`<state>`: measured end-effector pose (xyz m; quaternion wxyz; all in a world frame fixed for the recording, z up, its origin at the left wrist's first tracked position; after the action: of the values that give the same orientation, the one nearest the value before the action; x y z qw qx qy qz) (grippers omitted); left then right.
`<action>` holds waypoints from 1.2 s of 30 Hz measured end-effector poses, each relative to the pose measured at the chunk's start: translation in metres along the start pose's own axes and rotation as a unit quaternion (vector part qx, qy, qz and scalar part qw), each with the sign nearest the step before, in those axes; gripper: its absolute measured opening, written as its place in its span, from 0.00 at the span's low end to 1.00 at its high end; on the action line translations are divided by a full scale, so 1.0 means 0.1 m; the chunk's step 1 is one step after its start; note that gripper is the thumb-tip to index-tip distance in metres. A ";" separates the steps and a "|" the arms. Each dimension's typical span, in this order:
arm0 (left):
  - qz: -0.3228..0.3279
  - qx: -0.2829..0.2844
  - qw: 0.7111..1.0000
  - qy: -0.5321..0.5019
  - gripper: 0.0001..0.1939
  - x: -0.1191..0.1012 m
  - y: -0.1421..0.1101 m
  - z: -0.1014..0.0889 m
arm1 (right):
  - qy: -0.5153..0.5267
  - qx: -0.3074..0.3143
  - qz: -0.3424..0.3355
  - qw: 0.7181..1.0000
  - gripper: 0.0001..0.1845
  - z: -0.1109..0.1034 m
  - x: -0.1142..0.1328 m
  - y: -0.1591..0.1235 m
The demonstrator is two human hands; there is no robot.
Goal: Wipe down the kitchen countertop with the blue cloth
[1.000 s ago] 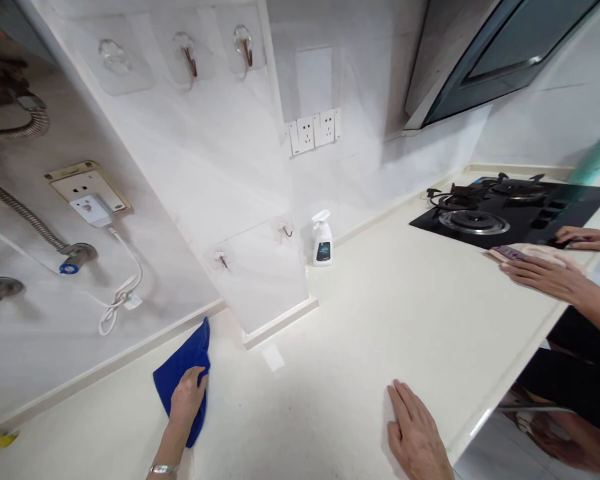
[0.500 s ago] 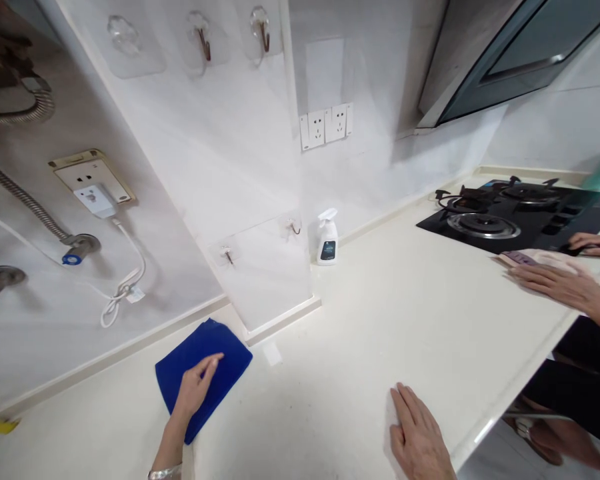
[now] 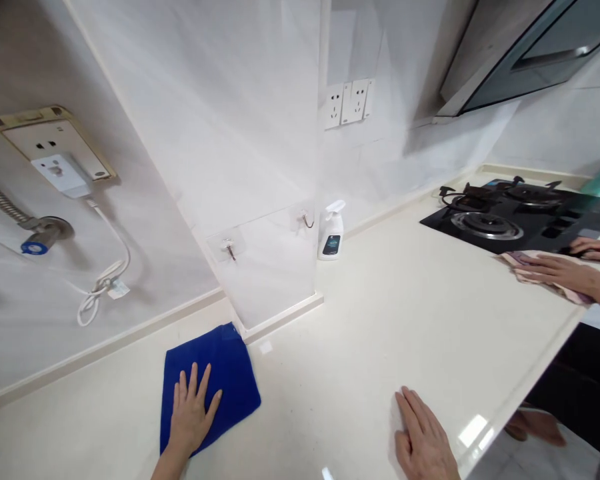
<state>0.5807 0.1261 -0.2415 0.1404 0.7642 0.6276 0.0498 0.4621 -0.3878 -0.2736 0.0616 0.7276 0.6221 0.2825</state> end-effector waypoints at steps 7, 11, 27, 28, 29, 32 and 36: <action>-0.040 -0.089 0.991 -0.087 0.24 -0.09 0.64 -0.19 | -0.022 0.020 0.004 1.000 0.37 0.03 -0.03 -0.03; -0.060 -0.099 0.986 -0.122 0.23 -0.23 0.99 -0.01 | -0.028 0.016 -0.020 0.999 0.37 0.04 -0.05 -0.04; -0.078 -0.117 0.918 -0.371 0.26 -0.27 1.35 0.17 | -0.038 0.005 -0.029 0.999 0.40 0.10 -0.11 -0.06; -0.075 -0.125 0.915 -0.377 0.27 -0.25 1.35 0.16 | -0.039 0.004 -0.029 0.999 0.39 0.10 -0.11 -0.06; -0.073 -0.129 0.914 -0.377 0.27 -0.24 1.33 0.16 | -0.039 0.002 -0.028 0.999 0.39 0.09 -0.10 -0.05; -0.076 -0.128 0.929 -0.338 0.26 -0.26 1.20 0.15 | -0.032 0.003 -0.016 0.999 0.38 0.06 -0.08 -0.04; -0.069 -0.128 0.954 -0.263 0.25 -0.44 1.00 0.15 | -0.025 0.018 0.001 1.000 0.37 0.05 -0.06 -0.03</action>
<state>0.6696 0.0642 -0.2240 0.4001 0.6804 0.6083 -0.0830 0.4615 -0.3911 -0.2816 0.0636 0.7357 0.6251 0.2530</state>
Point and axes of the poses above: each hand's wrist, its own y-axis towards the middle knuckle, its own z-axis out of the palm, x = y × z, the point moved 10 cm from there along y, towards the middle knuckle, and after that the axes turned 11 degrees about z, right-handed, at the moved point
